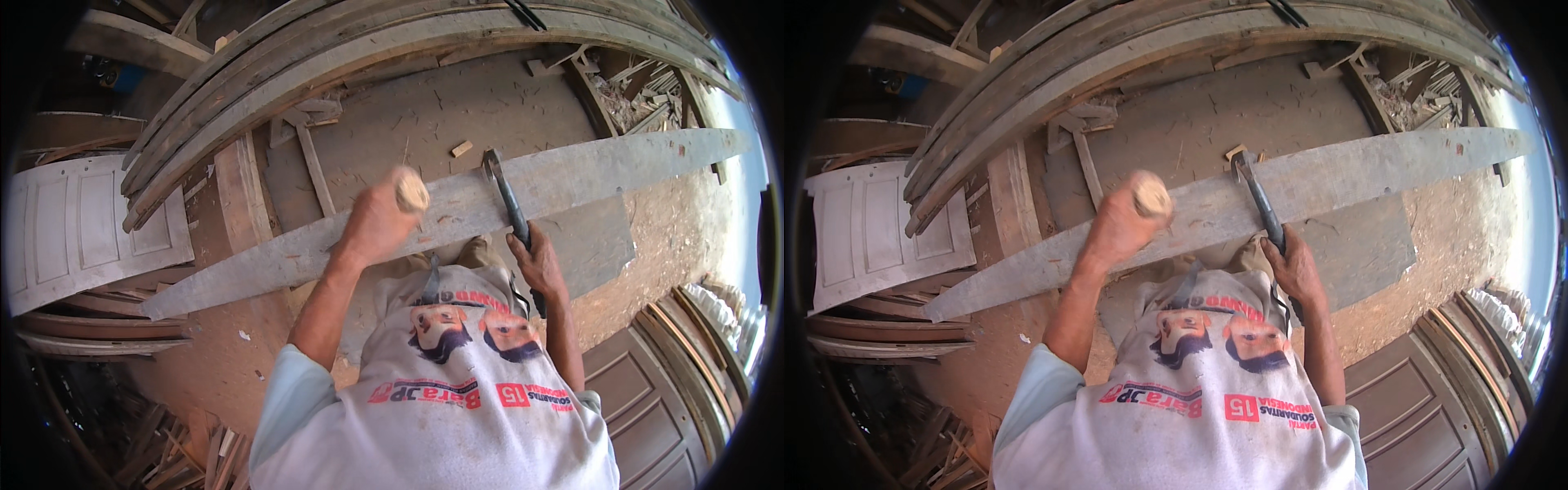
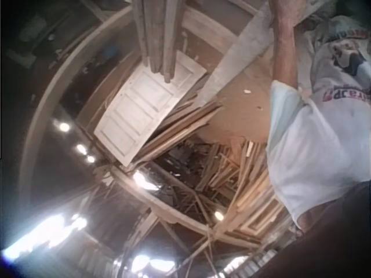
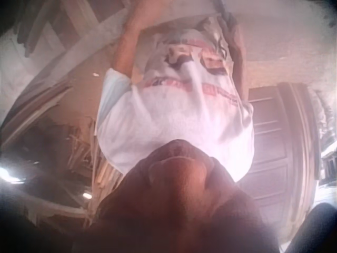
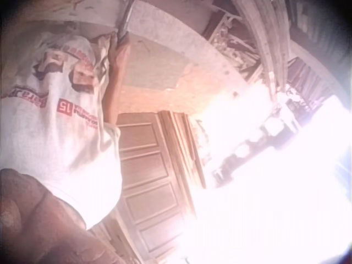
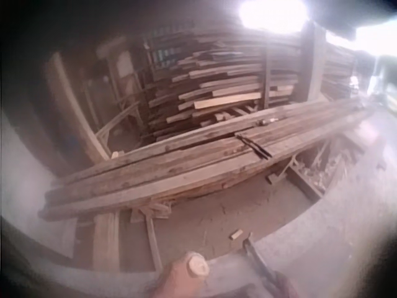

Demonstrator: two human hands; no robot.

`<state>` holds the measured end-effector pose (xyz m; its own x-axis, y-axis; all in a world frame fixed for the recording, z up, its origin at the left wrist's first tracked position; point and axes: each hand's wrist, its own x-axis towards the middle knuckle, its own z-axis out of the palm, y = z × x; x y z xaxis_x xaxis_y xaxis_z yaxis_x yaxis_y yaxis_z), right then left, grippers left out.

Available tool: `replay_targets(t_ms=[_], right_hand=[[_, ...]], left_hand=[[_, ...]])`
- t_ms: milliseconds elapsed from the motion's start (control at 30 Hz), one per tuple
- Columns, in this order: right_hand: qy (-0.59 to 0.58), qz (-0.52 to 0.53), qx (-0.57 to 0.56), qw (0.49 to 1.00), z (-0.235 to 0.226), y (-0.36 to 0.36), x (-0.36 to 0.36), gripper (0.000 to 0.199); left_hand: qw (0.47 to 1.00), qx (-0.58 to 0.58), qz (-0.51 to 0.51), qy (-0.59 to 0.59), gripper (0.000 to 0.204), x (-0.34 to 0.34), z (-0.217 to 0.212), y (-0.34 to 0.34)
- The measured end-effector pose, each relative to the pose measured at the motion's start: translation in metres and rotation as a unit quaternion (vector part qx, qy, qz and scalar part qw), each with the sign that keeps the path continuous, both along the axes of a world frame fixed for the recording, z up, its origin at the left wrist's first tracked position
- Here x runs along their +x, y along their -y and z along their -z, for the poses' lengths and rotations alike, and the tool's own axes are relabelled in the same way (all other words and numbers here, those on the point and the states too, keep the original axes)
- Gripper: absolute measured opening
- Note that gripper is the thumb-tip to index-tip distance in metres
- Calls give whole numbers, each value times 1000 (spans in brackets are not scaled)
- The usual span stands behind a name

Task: The person uses a hammer and a small wooden block to pry and hammer nails out of a long wooden plank. The person repeatedly positions the block under the hammer claw and strikes it to extract nails, then moves along the plank to repeat the process.

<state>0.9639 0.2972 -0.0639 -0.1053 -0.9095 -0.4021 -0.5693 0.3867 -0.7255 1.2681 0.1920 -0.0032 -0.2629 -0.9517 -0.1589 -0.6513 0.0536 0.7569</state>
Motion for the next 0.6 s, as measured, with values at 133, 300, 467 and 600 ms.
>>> replay_targets(t_ms=[133, 300, 467, 600], right_hand=[[10, 1, -11, 1000, 3, -3, -5, 42], [15, -6, -28, 999, 2, -1, -1, 42], [14, -4, -10, 1000, -4, 2, 0, 41], [17, -7, -26, 999, -2, 0, -3, 40]], left_hand=[[1000, -2, 15, -5, 45, 0, -46, 24], [972, 95, 102, 190, 47, 9, -5, 8], [984, 52, 76, 149, 42, 14, 17, 2], [992, -6, -2, 130, 37, 16, 30, 11]])
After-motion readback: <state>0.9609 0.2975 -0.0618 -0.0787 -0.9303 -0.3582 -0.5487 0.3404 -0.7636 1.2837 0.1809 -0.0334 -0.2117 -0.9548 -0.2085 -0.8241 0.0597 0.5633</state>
